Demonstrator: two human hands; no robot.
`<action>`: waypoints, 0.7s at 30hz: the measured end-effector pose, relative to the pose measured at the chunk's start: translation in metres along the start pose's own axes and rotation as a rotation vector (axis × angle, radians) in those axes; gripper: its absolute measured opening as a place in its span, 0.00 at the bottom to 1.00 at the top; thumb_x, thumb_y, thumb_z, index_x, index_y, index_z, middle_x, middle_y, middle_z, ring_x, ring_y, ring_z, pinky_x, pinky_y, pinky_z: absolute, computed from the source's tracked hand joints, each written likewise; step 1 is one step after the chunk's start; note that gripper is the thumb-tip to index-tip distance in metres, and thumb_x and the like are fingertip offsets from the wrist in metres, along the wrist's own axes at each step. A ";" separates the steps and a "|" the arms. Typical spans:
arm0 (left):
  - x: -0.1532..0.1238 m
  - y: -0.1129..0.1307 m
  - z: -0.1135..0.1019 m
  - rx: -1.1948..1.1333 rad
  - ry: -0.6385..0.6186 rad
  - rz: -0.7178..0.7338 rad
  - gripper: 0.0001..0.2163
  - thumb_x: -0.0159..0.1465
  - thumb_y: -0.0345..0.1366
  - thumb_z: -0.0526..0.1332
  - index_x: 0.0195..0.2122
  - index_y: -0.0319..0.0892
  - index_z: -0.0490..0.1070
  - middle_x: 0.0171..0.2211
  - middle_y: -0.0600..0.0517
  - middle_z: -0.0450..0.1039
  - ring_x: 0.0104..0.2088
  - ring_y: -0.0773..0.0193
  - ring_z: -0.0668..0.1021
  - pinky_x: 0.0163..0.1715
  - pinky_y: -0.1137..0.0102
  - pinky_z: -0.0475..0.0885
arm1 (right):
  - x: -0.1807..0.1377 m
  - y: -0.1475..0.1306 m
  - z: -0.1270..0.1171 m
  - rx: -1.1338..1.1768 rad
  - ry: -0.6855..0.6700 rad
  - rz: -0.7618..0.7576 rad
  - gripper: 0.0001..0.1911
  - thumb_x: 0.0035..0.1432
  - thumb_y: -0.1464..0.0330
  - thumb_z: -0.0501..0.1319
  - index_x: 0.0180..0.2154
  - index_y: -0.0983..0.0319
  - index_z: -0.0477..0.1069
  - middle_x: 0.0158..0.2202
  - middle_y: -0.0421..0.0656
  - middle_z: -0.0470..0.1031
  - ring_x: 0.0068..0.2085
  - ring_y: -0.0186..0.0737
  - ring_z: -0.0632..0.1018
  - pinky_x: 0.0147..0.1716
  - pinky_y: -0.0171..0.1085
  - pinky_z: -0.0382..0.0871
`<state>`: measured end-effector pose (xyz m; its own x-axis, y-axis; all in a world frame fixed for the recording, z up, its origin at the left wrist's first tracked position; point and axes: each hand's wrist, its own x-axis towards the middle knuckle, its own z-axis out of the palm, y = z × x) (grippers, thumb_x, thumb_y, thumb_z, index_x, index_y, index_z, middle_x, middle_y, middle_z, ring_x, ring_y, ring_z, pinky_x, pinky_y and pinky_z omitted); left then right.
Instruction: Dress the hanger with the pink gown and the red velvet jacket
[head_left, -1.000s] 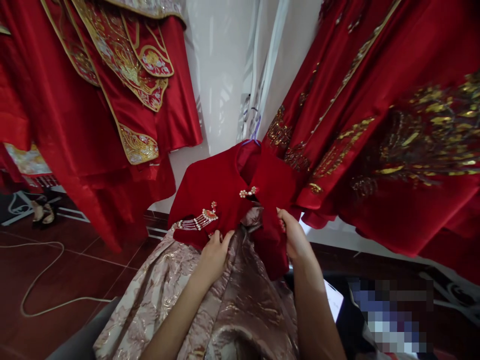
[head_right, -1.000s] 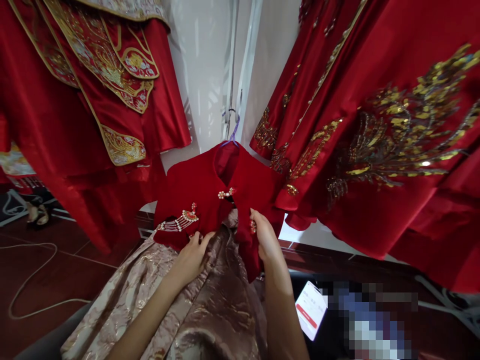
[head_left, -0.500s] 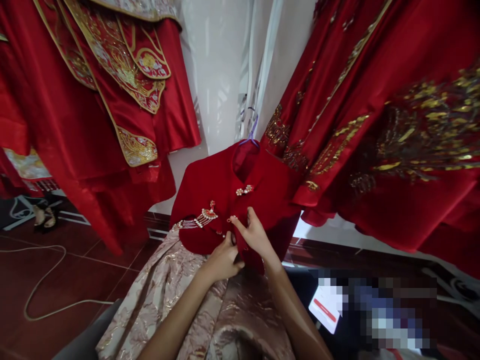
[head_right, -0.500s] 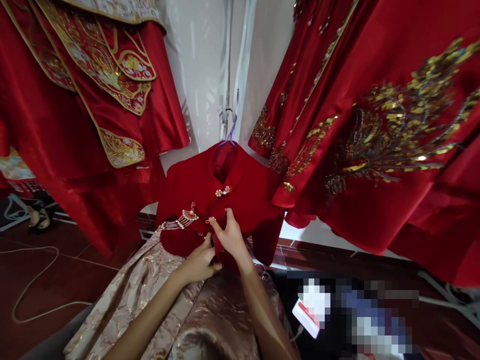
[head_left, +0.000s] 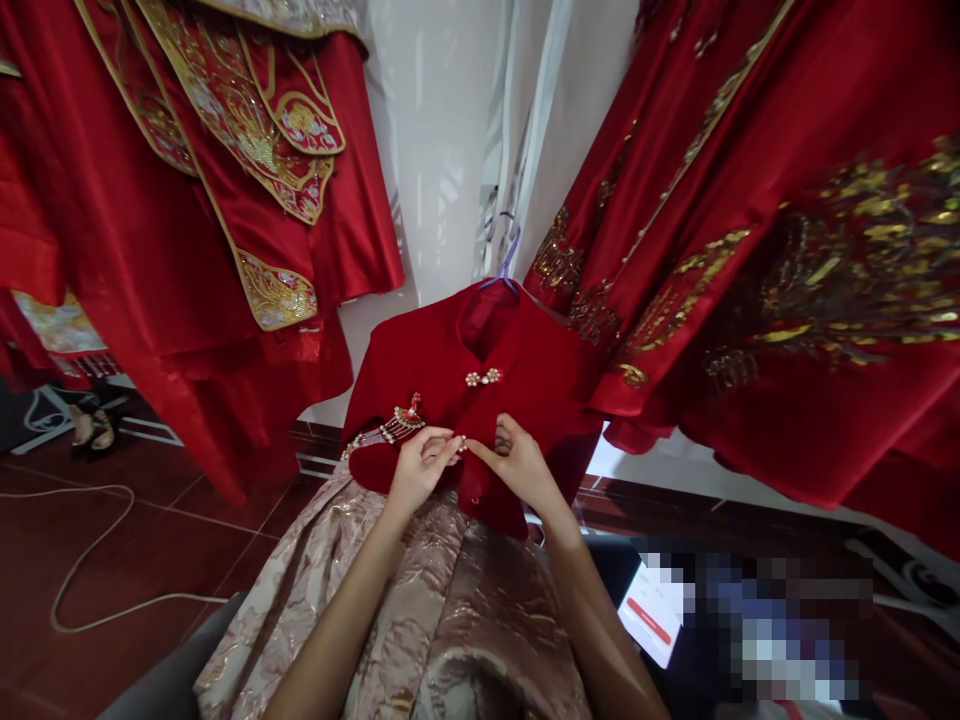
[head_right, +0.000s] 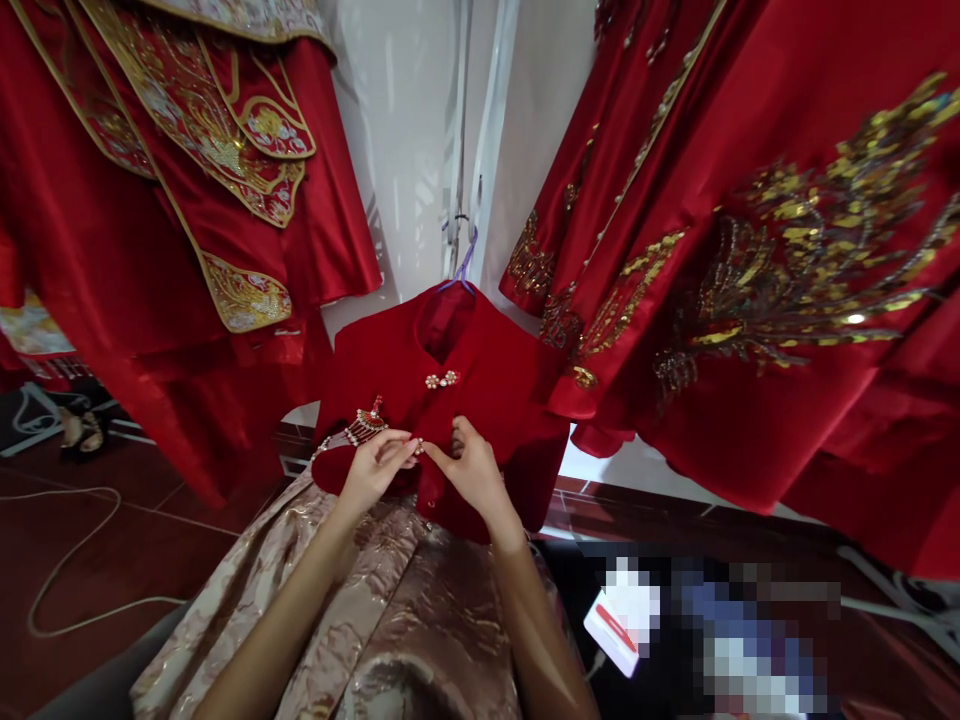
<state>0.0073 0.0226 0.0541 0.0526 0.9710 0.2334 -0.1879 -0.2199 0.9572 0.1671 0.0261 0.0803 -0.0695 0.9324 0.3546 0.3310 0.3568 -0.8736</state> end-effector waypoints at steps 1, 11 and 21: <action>0.000 0.000 0.000 0.020 0.025 0.022 0.16 0.52 0.44 0.66 0.35 0.37 0.69 0.27 0.51 0.75 0.29 0.64 0.79 0.33 0.68 0.76 | -0.001 -0.002 0.000 -0.054 0.079 -0.017 0.20 0.44 0.57 0.67 0.34 0.60 0.61 0.26 0.37 0.68 0.26 0.34 0.70 0.26 0.34 0.66; -0.009 0.022 -0.003 0.192 0.199 0.213 0.12 0.57 0.41 0.63 0.37 0.38 0.72 0.34 0.48 0.77 0.34 0.64 0.79 0.36 0.72 0.74 | -0.019 -0.035 0.018 -0.038 0.036 -0.012 0.19 0.53 0.59 0.60 0.44 0.61 0.65 0.38 0.48 0.72 0.36 0.40 0.76 0.30 0.37 0.73; -0.005 0.015 -0.010 0.275 0.070 0.222 0.11 0.59 0.41 0.60 0.38 0.40 0.73 0.37 0.48 0.76 0.38 0.63 0.78 0.40 0.69 0.74 | -0.014 -0.021 0.023 0.048 0.067 -0.001 0.14 0.56 0.63 0.59 0.44 0.59 0.69 0.39 0.47 0.77 0.41 0.43 0.79 0.42 0.43 0.75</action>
<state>-0.0060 0.0153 0.0650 -0.0285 0.8987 0.4377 0.0846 -0.4342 0.8969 0.1398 0.0073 0.0861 -0.0059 0.9269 0.3753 0.2856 0.3612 -0.8877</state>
